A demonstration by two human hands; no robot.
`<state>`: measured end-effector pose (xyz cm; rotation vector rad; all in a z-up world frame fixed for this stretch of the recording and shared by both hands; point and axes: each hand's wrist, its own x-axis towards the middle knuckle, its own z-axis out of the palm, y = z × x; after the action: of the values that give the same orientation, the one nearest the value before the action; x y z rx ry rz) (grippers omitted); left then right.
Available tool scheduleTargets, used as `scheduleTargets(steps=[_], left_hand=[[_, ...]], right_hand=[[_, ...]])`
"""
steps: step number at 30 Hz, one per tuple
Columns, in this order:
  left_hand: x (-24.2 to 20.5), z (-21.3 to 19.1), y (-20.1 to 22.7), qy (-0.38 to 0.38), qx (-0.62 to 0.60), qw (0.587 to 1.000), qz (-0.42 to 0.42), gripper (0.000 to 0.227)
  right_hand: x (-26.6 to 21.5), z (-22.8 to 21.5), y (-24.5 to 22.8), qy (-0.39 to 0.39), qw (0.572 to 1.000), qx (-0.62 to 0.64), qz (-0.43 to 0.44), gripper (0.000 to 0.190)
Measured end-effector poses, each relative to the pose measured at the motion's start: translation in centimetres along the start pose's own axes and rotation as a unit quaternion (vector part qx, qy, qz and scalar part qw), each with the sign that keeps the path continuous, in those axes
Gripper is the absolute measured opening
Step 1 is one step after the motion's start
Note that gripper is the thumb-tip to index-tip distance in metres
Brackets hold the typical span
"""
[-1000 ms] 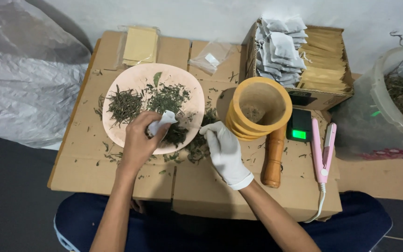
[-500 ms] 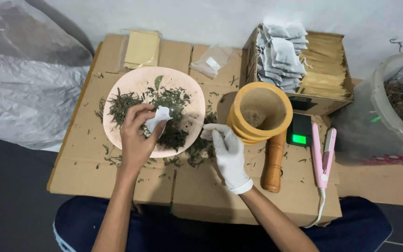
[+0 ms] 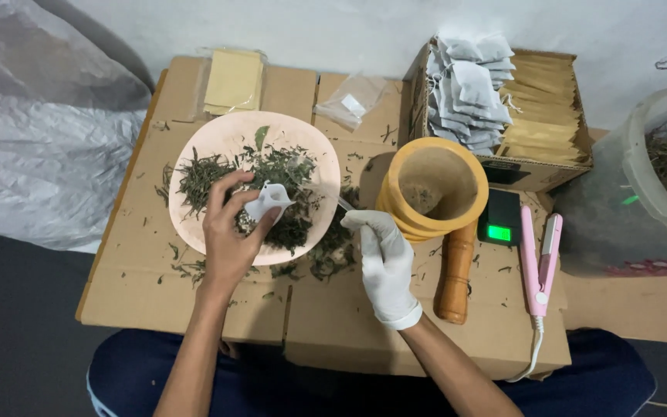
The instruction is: The person fills a small white tea bag with dried leaves from a plate, weighs it on a digital scale, and then places it into a clear plastic wrapper. They repeat the process of filling another tea bag with leaves.
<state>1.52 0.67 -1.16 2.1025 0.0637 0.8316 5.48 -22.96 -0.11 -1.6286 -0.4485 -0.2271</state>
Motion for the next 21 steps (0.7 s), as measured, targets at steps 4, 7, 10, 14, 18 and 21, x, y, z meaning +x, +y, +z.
scheduleTargets(steps=[4,7,10,14,18,21], left_hand=[[-0.1,0.1,-0.3,0.008,0.007,1.000,0.012,0.021],[-0.1,0.1,-0.3,0.007,-0.001,1.000,0.005,0.022],[-0.2,0.0,-0.5,0.009,0.006,1.000,0.017,0.024],[-0.1,-0.1,-0.2,0.005,-0.004,1.000,0.013,0.021],[-0.1,-0.2,-0.2,0.006,-0.003,1.000,0.009,0.021],[0.0,-0.2,-0.4,0.009,-0.003,1.000,0.014,0.020]], right_hand=[[-0.6,-0.1,2.1,-0.021,0.998,-0.012,-0.064,0.026],[-0.5,0.0,1.2,-0.037,0.994,-0.033,-0.097,0.028],[-0.8,0.1,1.7,-0.047,0.990,-0.050,-0.125,0.028],[-0.9,0.2,2.2,-0.065,0.979,-0.083,-0.172,0.029],[-0.9,0.2,3.1,-0.078,0.973,-0.101,-0.191,0.030],[-0.8,0.2,3.0,-0.087,0.970,-0.115,-0.197,0.034]])
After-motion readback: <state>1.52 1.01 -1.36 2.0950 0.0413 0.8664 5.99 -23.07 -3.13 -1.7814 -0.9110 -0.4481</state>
